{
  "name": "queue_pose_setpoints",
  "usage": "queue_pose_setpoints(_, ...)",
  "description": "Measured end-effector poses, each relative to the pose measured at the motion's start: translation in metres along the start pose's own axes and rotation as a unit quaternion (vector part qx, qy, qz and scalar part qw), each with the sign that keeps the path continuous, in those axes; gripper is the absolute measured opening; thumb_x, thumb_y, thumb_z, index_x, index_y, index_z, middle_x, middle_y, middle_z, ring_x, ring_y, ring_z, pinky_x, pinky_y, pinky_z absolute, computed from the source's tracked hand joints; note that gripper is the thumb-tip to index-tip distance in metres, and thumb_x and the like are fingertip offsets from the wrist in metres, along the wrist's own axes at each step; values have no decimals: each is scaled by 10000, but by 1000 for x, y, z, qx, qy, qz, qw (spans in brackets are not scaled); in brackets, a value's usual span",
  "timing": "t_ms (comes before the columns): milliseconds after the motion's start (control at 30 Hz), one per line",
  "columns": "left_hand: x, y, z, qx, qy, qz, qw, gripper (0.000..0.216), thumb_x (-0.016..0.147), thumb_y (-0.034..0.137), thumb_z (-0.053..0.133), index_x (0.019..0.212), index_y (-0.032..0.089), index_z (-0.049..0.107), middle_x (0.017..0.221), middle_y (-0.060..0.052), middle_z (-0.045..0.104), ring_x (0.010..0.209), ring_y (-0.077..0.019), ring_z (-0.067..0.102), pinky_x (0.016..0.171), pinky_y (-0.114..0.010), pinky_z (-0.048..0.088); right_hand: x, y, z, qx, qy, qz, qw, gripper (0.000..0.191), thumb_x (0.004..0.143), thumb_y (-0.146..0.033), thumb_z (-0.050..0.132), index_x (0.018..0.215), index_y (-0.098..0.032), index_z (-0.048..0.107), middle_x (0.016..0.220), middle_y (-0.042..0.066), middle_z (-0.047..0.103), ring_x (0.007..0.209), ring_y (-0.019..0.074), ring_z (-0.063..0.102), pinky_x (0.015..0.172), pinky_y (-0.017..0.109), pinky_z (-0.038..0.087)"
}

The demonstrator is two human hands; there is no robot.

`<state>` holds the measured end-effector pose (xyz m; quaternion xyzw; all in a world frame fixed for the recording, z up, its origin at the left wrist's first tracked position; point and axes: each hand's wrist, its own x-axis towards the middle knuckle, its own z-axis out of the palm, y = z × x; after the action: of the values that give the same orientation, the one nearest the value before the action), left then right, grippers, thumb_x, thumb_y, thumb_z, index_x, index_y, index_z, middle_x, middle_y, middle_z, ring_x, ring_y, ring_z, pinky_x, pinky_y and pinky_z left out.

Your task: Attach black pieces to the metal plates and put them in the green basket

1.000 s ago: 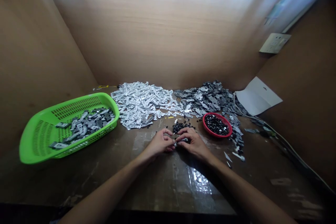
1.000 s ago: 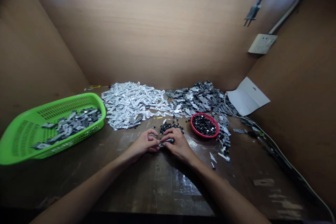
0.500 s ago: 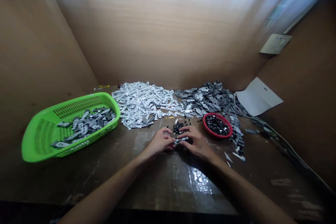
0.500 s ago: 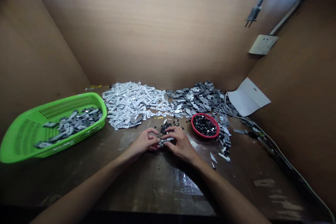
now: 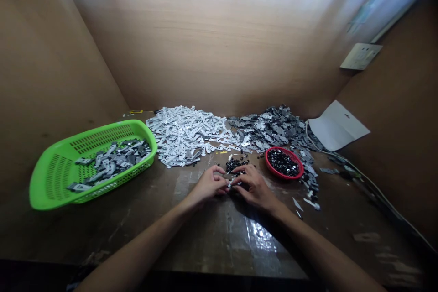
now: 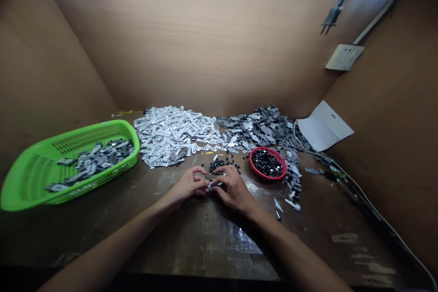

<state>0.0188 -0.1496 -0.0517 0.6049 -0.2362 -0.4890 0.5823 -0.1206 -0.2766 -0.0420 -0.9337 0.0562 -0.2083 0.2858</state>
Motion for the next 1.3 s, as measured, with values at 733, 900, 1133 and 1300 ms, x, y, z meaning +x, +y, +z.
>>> queue_pose_setpoints(733, 4, -3, -2, 24, 10, -15, 1000, 397, 664, 237, 652, 960, 163, 398, 698, -34, 589, 602, -143, 606, 515, -203, 451, 56, 55, -20, -190, 10, 101, 977, 300, 880, -327, 385, 1037, -219, 616, 972, 60, 534, 910, 120, 464, 854, 253, 378)
queue_pose_setpoints(900, 4, -2, -2, 17, 8, -7, 1000, 408, 651, 247, 661, 947, 162, 393, 685, -27, 586, 592, -140, 603, 505, -197, 446, 98, 71, -8, -238, -19, 78, 968, 263, 842, -293, 439, 828, -146, 657, 951, 122, 512, 948, 165, 421, 799, 241, 368)
queue_pose_setpoints(1133, 5, -3, -2, 9, 9, -3, 1000, 456, 617, 283, 701, 923, 154, 389, 668, -22, 575, 569, -144, 597, 492, -203, 442, 106, 67, -3, -240, -4, 70, 968, 196, 820, -207, 441, 767, -114, 605, 895, 115, 522, 883, 143, 440, 753, 215, 376)
queue_pose_setpoints(1300, 4, -1, -2, 14, 2, -11, 1000, 399, 656, 231, 654, 954, 158, 399, 708, -31, 587, 600, -139, 606, 515, -197, 445, 72, 42, -29, -186, 53, 56, 980, 333, 864, -181, 348, 1167, -181, 486, 1065, 50, 520, 926, 91, 470, 840, 201, 383)
